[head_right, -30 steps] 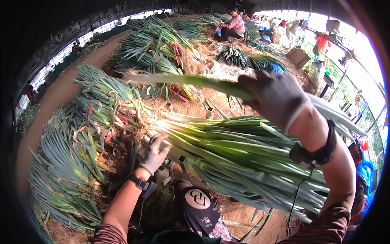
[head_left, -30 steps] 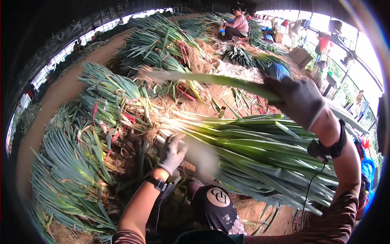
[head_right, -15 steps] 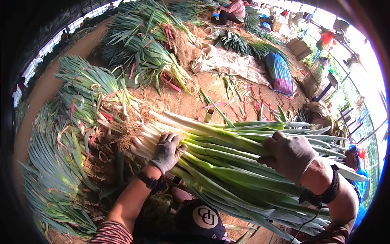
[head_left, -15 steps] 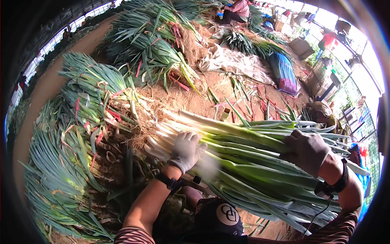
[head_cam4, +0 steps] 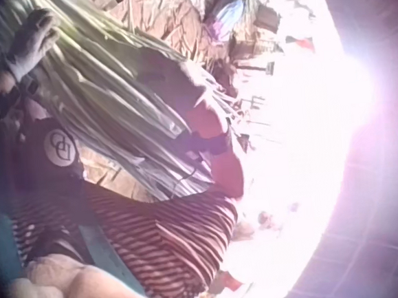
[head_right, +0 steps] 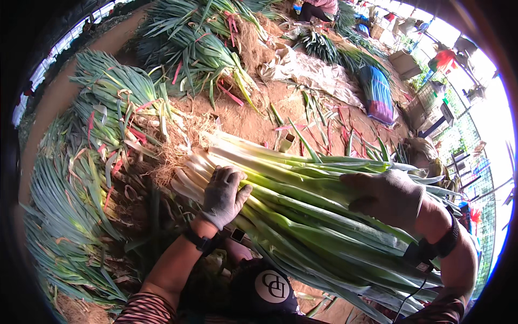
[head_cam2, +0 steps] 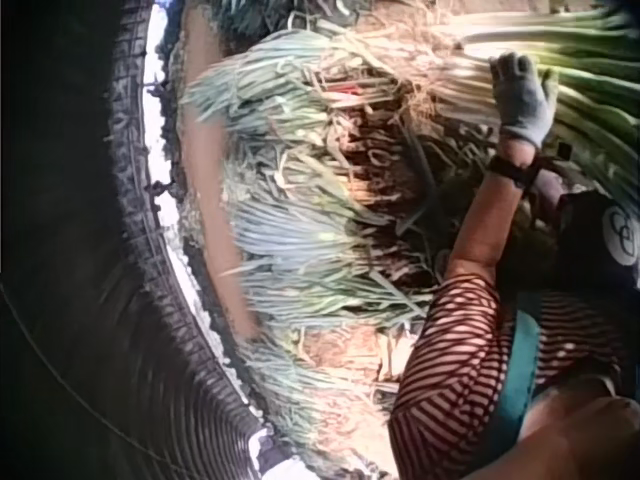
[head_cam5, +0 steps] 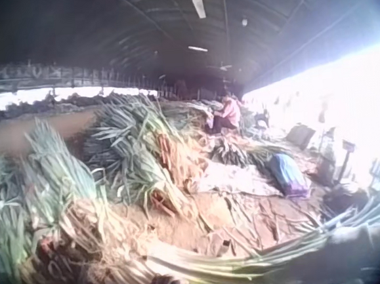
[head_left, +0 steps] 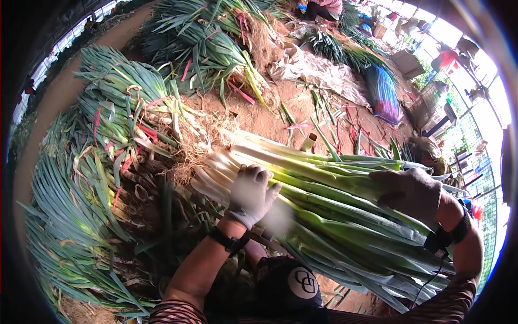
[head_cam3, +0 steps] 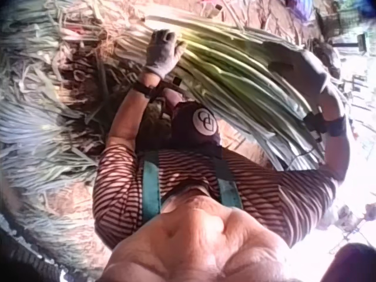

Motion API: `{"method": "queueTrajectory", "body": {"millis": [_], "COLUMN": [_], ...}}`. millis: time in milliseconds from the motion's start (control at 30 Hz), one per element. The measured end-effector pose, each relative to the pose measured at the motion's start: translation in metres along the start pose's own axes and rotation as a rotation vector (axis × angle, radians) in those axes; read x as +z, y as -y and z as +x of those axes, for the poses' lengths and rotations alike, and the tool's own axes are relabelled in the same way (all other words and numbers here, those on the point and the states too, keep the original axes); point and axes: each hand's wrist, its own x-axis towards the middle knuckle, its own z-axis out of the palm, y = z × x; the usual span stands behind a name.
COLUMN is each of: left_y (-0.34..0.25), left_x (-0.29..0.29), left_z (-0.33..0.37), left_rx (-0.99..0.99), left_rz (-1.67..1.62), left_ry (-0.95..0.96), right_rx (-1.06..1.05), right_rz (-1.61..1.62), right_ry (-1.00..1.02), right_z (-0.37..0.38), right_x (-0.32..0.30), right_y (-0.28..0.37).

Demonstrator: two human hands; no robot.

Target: The person cleans leeks by hand, shakes them, and places them onto a pile. They then gather a bunch of leeks, tie them together with a red cord, and trim the roots and leaf tips using a large knife.

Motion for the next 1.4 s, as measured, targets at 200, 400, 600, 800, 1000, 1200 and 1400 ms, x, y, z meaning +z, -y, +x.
{"method": "queueTrajectory", "body": {"millis": [200,400,600,800,1000,1200,1400], "left_y": [0.000,0.003,0.004,0.010,0.016,0.008,0.009], "left_x": [0.000,0.000,0.005,0.016,0.018,0.017,0.028], "left_z": [-0.001,-0.003,0.001,0.005,0.003,0.007,0.009], "left_rx": [-0.006,0.005,0.023,-0.031,-0.025,-0.093,-0.109], "left_rz": [-0.008,0.003,0.051,0.100,0.067,0.105,0.162], "left_ry": [0.019,0.013,0.011,0.127,0.180,0.243,0.220], "right_rx": [0.174,0.180,0.066,-0.059,0.130,-0.026,-0.025], "right_rz": [-0.053,-0.133,0.095,0.010,-0.213,-0.474,-0.601], "right_ry": [0.214,0.446,0.187,0.109,0.360,0.132,-0.208], "right_z": [0.016,0.074,0.066,0.082,0.072,-0.054,-0.076], "right_x": [0.040,0.075,0.096,0.111,0.060,0.040,0.112], "right_y": [-0.002,-0.003,-0.022,-0.027,0.031,0.107,0.012]}}
